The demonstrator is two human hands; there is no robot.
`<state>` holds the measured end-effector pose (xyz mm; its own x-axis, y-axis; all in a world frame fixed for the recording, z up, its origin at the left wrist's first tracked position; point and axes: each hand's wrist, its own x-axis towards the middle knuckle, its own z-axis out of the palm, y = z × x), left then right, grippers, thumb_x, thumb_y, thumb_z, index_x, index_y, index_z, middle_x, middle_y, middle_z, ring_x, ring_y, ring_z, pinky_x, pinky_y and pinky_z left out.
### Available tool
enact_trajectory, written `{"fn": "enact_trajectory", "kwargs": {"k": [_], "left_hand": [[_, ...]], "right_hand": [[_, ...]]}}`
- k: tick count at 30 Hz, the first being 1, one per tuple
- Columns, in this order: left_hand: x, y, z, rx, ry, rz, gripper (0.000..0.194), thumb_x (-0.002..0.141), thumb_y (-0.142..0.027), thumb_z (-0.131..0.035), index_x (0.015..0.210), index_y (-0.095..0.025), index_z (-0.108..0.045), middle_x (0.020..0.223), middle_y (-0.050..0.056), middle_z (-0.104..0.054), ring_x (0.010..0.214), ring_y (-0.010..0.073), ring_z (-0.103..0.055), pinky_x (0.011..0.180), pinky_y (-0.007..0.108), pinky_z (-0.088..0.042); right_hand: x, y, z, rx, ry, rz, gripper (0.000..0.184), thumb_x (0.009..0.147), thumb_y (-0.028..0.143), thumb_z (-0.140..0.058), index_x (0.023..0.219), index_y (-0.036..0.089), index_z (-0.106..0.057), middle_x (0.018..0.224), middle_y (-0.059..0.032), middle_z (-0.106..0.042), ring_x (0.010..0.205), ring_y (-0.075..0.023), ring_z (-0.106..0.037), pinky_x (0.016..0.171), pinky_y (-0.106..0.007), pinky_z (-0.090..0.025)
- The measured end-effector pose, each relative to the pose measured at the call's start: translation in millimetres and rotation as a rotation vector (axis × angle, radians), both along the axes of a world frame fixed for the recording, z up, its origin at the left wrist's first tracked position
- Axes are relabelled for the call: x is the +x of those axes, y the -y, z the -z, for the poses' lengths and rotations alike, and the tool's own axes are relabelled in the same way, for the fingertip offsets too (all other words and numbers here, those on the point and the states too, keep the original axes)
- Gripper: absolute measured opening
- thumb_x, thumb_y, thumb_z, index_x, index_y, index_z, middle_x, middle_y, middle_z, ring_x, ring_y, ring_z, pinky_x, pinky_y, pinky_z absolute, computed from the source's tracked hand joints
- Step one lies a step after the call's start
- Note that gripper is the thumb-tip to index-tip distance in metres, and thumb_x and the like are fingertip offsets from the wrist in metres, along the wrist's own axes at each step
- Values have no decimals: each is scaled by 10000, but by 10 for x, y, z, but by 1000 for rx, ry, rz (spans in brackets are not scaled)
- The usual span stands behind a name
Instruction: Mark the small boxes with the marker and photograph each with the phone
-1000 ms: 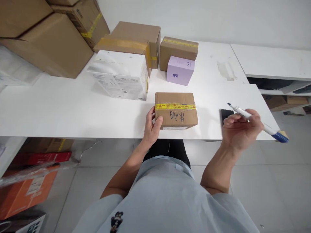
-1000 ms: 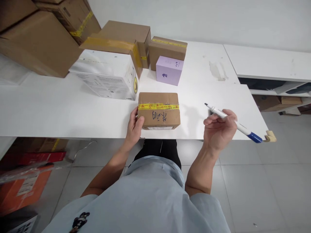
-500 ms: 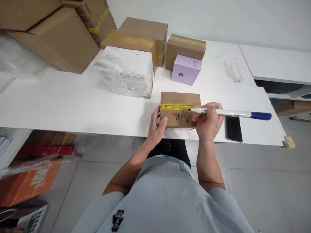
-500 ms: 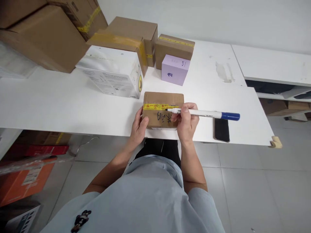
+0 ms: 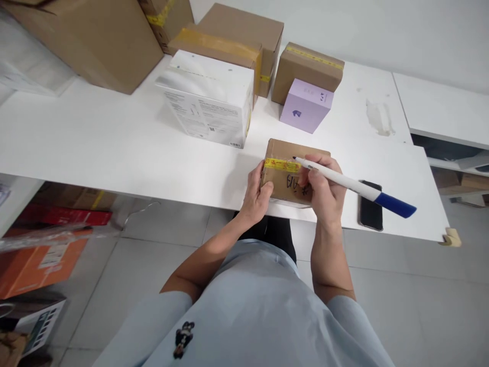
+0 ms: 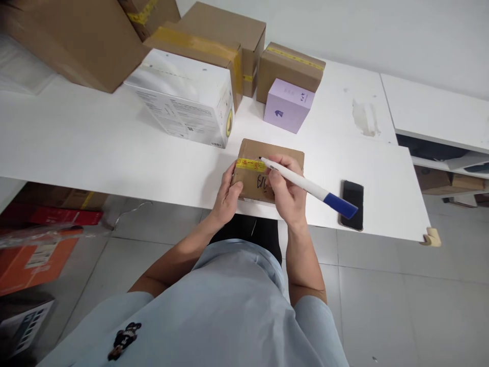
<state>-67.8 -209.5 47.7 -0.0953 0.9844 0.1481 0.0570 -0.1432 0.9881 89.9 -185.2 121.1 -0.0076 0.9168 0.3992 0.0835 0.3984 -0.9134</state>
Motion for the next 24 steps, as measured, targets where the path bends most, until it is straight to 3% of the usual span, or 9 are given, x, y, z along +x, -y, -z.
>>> {"fn": "enact_trajectory", "kwargs": {"k": [4,9,14,18,21,24], "left_hand": [[38,-1,12,16,-45,-8,535,983,-417,-435,1491,-272,-352,1513,104,-428,1434,257,-375,1206,465,-334],[49,35,73,160,-124,-82,550,1013,-473,-391,1515,-287,-265,1514,130,-401,1423,239,-406,1139,439,-429],[-115,23,31,403,-395,-120,387,979,-460,-499,1300,-248,-532,1281,112,-521,1235,223,-540,995,396,-538],[-223,32,-53,514,-533,-61,389,942,-505,-542,1217,-236,-596,1272,117,-489,1198,235,-543,958,399,-545],[-259,16,9,466,-495,-7,457,926,-590,-512,1223,-253,-593,1314,120,-485,1260,257,-501,1047,446,-487],[-266,-57,195,124,-399,-44,556,961,-615,-383,1348,-237,-515,1371,143,-496,1268,268,-504,1070,471,-456]], "right_hand": [[-104,9,-51,-58,-45,-57,183,917,407,-640,1005,249,-663,739,32,-651,593,-104,-589,571,-250,-501],[-176,24,-3,-80,122,31,247,914,455,-629,897,215,-683,740,12,-657,579,-107,-599,547,-245,-496],[-103,-26,87,4,215,93,247,921,458,-614,892,223,-683,767,9,-653,584,-118,-602,546,-263,-498],[1,-120,102,95,202,113,210,932,436,-605,918,235,-662,701,28,-625,555,-119,-580,540,-268,-481],[49,-186,86,162,119,140,183,943,424,-589,966,245,-624,660,49,-599,537,-118,-564,554,-275,-482],[51,-218,78,188,77,189,187,949,419,-576,1028,250,-597,730,34,-637,660,-142,-627,656,-304,-525]]}}
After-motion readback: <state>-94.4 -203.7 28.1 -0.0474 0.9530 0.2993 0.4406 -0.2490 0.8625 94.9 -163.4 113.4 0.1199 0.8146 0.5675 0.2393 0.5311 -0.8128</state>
